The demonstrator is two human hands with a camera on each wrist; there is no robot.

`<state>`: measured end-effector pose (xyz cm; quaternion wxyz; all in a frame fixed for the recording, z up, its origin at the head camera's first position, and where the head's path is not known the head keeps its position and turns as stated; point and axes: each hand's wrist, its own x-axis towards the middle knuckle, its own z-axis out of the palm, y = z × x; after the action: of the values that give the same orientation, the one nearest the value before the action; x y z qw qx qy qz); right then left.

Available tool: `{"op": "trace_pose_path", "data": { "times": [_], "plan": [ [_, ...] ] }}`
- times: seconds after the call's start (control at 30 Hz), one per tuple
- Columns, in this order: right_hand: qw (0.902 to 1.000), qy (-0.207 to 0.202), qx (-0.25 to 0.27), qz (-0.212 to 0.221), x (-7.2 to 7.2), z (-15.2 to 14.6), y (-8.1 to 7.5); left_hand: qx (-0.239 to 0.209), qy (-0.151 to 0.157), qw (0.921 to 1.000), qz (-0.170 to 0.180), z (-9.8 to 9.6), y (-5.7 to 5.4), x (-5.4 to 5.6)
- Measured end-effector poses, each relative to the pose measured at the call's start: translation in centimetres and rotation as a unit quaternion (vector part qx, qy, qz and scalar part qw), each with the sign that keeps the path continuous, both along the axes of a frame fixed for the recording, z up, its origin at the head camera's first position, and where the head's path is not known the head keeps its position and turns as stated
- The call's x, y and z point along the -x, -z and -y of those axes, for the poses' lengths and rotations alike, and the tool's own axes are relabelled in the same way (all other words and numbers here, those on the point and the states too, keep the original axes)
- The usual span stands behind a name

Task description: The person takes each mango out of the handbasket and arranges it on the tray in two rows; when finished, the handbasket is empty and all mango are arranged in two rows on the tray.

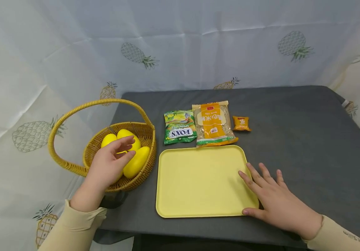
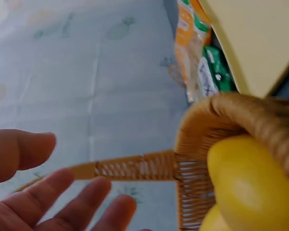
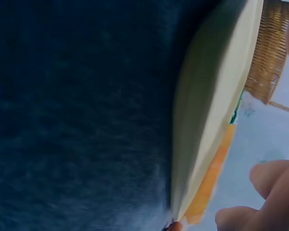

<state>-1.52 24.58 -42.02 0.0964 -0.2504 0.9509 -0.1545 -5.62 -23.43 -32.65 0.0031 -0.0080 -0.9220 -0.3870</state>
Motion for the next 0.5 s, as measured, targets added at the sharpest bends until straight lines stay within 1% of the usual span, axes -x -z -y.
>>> {"op": "trace_pose_path", "data": {
  "times": [0.1, 0.17, 0.23, 0.4, 0.5],
  "plan": [
    [0.9999, 0.007, 0.005, 0.011, -0.3, -0.2, 0.6, -0.002, 0.006, 0.9983, 0.058, 1.0, 0.5, 1.1],
    [0.9998, 0.009, 0.006, 0.016, -0.4, -0.2, 0.8, -0.001, 0.012, 0.9961, 0.087, 1.5, 1.0, 1.6],
    [0.9997, 0.012, 0.008, 0.020, -0.5, -0.3, 1.0, -0.013, 0.016, 0.9935, 0.112, 1.7, 1.4, 2.0],
    [0.9995, 0.015, 0.008, 0.025, -0.5, -0.5, 1.4, -0.050, 0.027, 0.9864, 0.154, 2.0, 2.2, 2.6],
    [0.9994, 0.015, 0.010, 0.028, -0.4, -0.6, 1.7, -0.047, 0.034, 0.9847, 0.164, 2.0, 2.4, 2.9]
  ]
}}
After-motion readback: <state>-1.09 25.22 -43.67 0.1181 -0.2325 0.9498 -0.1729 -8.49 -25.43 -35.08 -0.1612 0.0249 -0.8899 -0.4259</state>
